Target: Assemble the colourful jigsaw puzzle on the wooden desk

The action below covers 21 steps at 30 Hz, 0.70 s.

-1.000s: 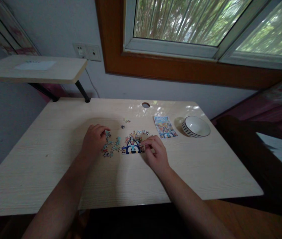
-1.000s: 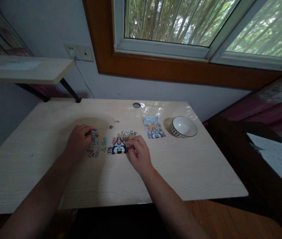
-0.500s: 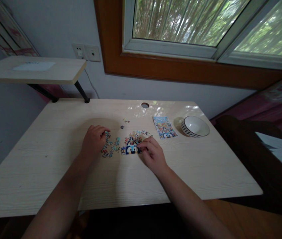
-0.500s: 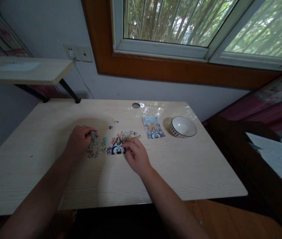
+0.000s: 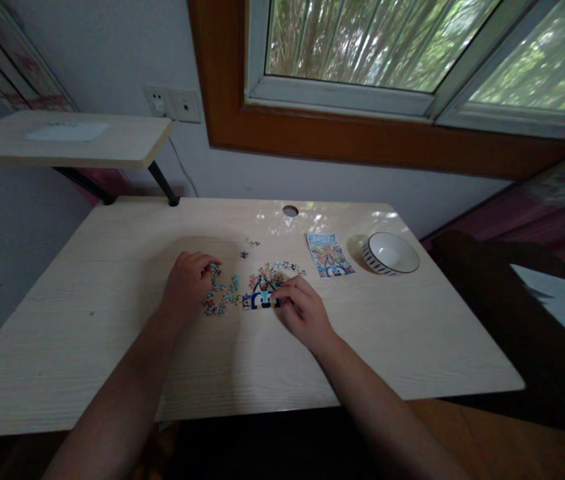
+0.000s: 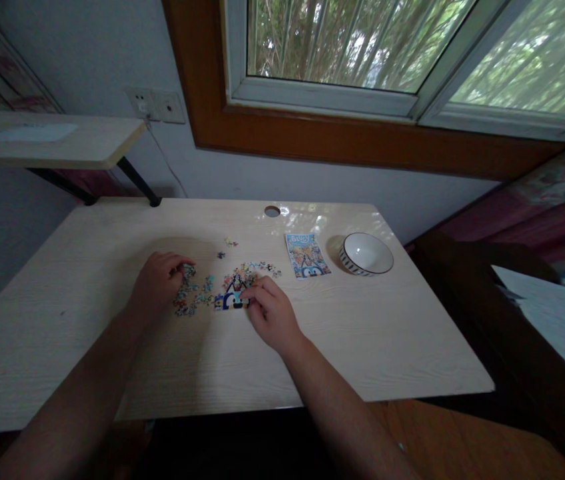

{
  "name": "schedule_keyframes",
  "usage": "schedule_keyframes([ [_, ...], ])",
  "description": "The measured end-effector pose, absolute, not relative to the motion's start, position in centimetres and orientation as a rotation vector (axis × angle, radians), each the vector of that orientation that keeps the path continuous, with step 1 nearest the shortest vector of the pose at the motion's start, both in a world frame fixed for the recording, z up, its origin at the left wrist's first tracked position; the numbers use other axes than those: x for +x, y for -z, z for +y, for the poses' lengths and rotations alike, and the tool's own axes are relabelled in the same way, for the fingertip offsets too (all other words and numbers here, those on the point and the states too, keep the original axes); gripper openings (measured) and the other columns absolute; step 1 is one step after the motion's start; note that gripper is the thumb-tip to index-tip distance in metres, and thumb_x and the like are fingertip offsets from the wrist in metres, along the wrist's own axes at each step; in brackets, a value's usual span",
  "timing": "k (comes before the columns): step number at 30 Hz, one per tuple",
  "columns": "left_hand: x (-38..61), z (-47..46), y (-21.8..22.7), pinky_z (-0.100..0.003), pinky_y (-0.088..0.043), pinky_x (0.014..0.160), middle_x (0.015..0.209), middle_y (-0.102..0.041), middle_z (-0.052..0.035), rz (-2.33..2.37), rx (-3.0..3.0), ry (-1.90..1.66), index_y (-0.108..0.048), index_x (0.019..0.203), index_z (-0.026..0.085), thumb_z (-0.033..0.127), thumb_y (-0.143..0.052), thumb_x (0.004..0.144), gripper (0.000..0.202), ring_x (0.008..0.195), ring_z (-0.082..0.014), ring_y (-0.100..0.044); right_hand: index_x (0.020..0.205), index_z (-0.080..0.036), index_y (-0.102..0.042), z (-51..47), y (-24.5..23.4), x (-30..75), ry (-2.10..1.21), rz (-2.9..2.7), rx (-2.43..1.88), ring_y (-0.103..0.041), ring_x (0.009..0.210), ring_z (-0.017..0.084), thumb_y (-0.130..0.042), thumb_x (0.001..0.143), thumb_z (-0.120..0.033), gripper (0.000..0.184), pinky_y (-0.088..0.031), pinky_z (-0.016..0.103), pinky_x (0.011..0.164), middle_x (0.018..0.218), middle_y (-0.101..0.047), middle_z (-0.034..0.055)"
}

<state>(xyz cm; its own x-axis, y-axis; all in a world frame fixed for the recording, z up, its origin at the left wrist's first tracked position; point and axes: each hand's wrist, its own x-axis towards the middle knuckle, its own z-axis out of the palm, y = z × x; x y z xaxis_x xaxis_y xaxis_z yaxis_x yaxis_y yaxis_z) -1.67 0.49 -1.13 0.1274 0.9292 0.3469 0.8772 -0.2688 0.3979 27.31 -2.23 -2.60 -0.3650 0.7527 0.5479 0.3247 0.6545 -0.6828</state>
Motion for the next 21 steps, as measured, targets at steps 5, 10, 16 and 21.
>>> schedule_keyframes([
  [5, -2.1, 0.6, 1.0, -0.045, -0.05, 0.094, 0.095, -0.076, -0.0079, 1.811, 2.294, -0.831, -0.077, 0.099, 0.018, 0.007, -0.049, 0.081, 0.035, 0.093, -0.0262, -0.065, 0.103, -0.024, -0.071, -2.2, 2.8, 27.4, -0.579, -1.961, -0.856, -0.063, 0.088, 0.019, -0.051, 0.085, -0.002, 0.035, -0.053, 0.034, 0.075, 0.094, -0.063, 0.0049],
  [10, -2.7, 0.6, 0.5, -0.042, -0.052, 0.091, 0.095, -0.074, -0.0074, 1.758, 2.305, -0.771, -0.076, 0.105, 0.019, 0.007, -0.05, 0.079, 0.039, 0.091, -0.0253, -0.065, 0.101, -0.024, -0.072, -2.0, 3.1, 27.5, -0.609, -1.923, -0.901, -0.062, 0.085, 0.019, -0.052, 0.086, -0.003, 0.034, -0.052, 0.033, 0.073, 0.093, -0.062, 0.0046],
  [16, -3.1, -0.1, -0.9, -0.043, -0.051, 0.096, 0.104, -0.073, -0.0091, 1.687, 2.439, -0.577, -0.075, 0.106, 0.019, 0.012, -0.051, 0.088, 0.031, 0.1, -0.0265, -0.066, 0.101, -0.025, -0.072, -1.9, 3.3, 27.5, -0.604, -1.916, -0.928, -0.061, 0.086, 0.02, -0.052, 0.087, -0.004, 0.032, -0.052, 0.034, 0.074, 0.092, -0.062, 0.0045],
  [21, -3.8, -1.8, -0.8, -0.043, -0.047, 0.097, 0.107, -0.071, -0.0068, 1.394, 2.587, -0.469, -0.077, 0.107, 0.025, 0.021, -0.062, 0.094, 0.021, 0.102, -0.0256, -0.06, 0.1, -0.025, -0.072, -2.0, 3.2, 27.6, -0.596, -1.894, -0.951, -0.061, 0.085, 0.019, -0.052, 0.087, -0.004, 0.032, -0.051, 0.034, 0.073, 0.092, -0.062, 0.0043],
])
